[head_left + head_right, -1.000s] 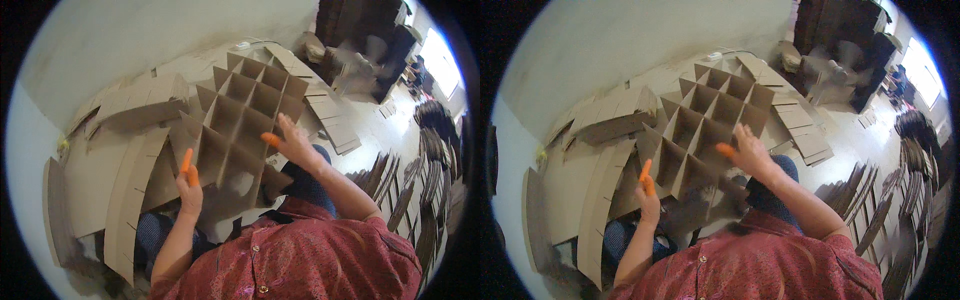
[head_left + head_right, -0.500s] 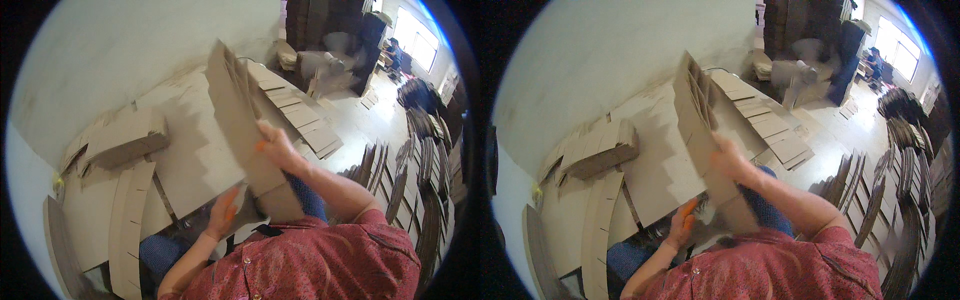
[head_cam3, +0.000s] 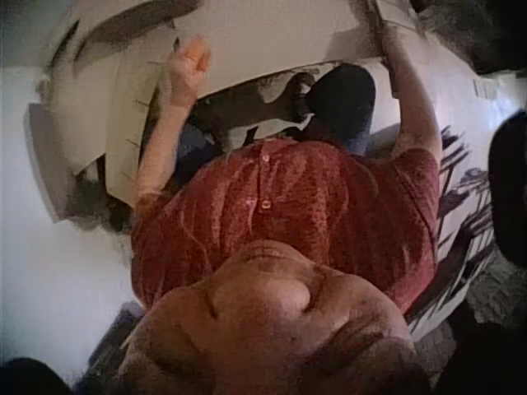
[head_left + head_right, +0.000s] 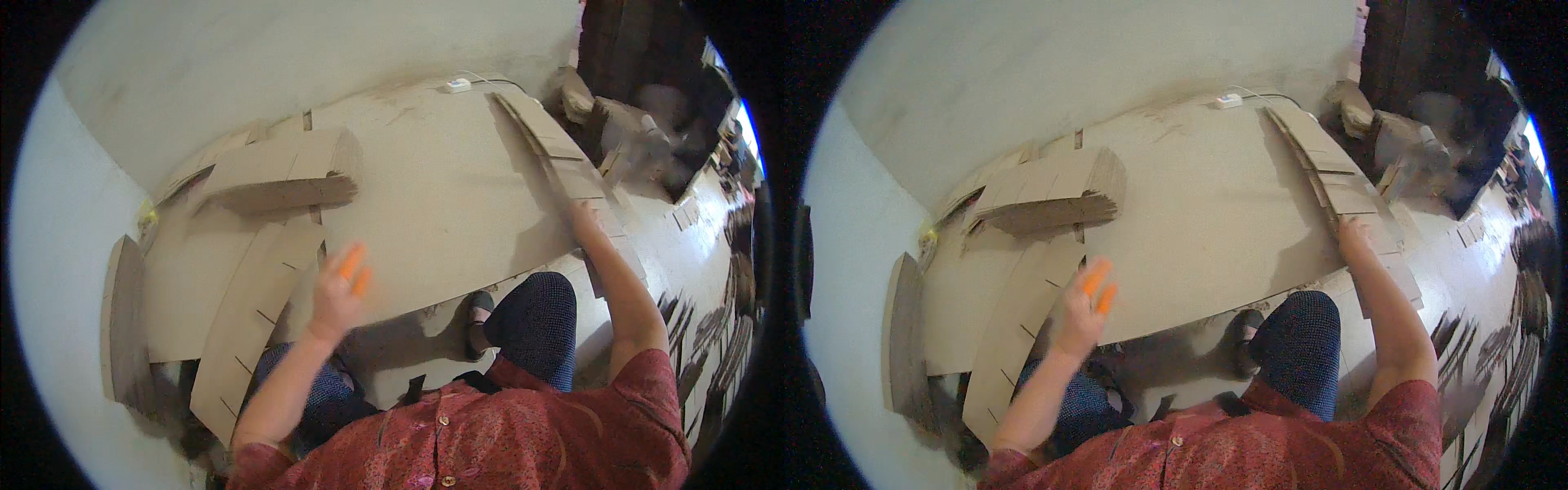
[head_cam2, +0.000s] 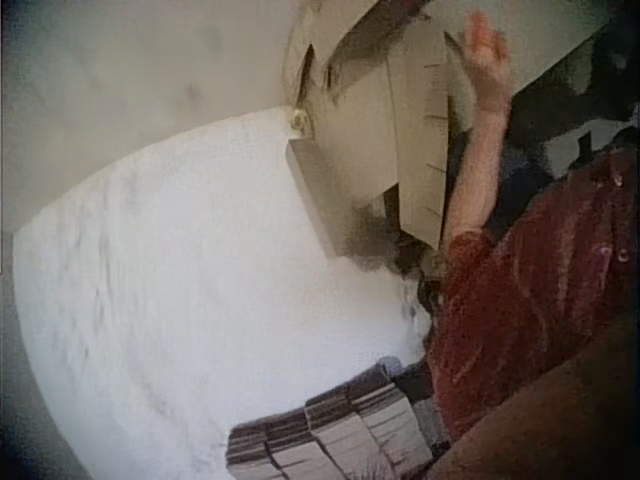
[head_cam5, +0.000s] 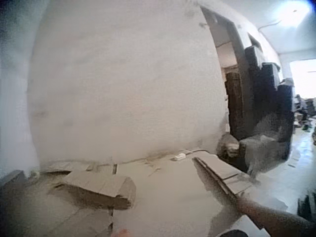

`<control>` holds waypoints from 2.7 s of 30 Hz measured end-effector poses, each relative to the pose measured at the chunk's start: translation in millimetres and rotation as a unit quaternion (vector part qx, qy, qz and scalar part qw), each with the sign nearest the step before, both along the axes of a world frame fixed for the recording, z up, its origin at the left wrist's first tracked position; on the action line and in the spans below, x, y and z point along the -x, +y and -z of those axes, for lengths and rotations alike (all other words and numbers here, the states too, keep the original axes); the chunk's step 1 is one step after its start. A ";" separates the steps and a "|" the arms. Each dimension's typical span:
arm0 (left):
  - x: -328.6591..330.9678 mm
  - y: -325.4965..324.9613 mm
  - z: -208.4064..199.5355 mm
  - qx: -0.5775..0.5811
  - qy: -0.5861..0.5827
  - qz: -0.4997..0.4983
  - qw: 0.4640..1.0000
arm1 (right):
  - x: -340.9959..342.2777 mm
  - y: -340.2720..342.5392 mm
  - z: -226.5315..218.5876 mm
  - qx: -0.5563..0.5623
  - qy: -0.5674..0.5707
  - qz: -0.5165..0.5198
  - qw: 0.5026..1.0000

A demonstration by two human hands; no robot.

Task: The person sits on the floor and repeatedly folds pre-scored cardboard sheets into multi-compartment dividers, then stacks the finished units. The person handles the cardboard by hand, folding along scored lines and stacking completed pieces.

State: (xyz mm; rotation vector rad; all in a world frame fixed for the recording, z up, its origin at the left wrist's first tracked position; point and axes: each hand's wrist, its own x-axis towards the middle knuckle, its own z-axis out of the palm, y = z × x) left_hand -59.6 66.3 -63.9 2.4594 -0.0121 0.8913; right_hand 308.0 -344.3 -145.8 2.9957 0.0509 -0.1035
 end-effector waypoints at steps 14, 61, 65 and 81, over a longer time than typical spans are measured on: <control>-96.9 134.2 -62.6 -0.076 0.128 -0.173 0.974 | 113.9 105.1 -63.9 -0.400 -0.060 -0.294 0.866; 40.3 -9.0 -26.0 0.192 0.239 0.106 0.946 | 299.2 166.4 -88.7 -0.657 0.017 -0.361 0.661; 52.2 -27.8 -48.1 0.178 0.413 0.083 0.890 | 296.1 165.1 -81.5 -0.620 0.042 -0.352 0.700; 59.1 11.9 -9.9 0.091 0.202 -0.045 0.974 | 293.1 157.2 -62.0 -0.564 0.075 -0.359 0.740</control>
